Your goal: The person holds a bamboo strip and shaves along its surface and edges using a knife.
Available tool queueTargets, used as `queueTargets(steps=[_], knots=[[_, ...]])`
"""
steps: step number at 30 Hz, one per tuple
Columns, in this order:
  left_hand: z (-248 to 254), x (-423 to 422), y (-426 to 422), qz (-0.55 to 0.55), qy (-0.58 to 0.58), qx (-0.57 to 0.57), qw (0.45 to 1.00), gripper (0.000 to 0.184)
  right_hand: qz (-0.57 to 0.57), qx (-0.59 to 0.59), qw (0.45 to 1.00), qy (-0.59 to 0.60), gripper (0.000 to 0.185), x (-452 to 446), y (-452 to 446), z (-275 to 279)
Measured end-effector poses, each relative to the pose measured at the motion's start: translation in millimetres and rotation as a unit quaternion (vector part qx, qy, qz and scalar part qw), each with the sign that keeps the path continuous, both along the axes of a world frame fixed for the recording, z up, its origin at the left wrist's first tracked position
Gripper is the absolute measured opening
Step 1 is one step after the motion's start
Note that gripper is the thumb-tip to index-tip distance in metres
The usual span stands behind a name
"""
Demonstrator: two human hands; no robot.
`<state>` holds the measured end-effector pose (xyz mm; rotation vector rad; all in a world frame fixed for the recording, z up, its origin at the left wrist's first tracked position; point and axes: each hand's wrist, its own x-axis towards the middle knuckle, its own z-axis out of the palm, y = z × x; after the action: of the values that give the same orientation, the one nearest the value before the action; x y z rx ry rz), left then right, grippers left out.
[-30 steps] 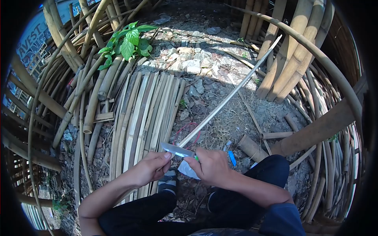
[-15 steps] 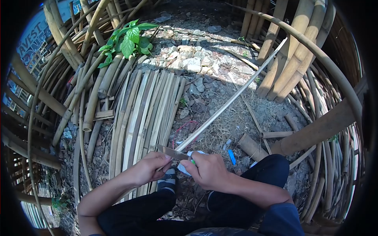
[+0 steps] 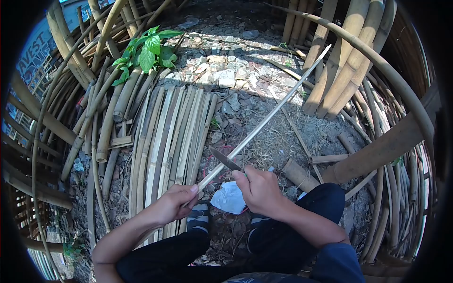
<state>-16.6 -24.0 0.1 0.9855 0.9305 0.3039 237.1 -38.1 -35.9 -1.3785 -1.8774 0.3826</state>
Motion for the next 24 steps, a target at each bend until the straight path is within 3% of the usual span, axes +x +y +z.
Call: queueTargets(steps=[2, 10, 19, 24], knots=[[1, 2, -1, 0.000, 0.007, -0.007, 1.000, 0.049, 0.069, -0.007, 0.997, -0.036, 0.044, -5, -8, 6], [-3, 4, -3, 0.000, -0.023, -0.004, 1.000, 0.039, 0.122, -0.001, 0.992, -0.032, 0.046, -25, -23, 4], [-1, 7, -3, 0.031, 0.000, -0.001, 1.000, 0.042, 0.104, 0.056, 0.992, -0.037, 0.045, -23, -15, -1], [-2, -1, -1, 0.014, -0.005, 0.000, 1.000, 0.048, -0.017, -0.016, 0.999, -0.029, 0.043, 10, 7, 4]])
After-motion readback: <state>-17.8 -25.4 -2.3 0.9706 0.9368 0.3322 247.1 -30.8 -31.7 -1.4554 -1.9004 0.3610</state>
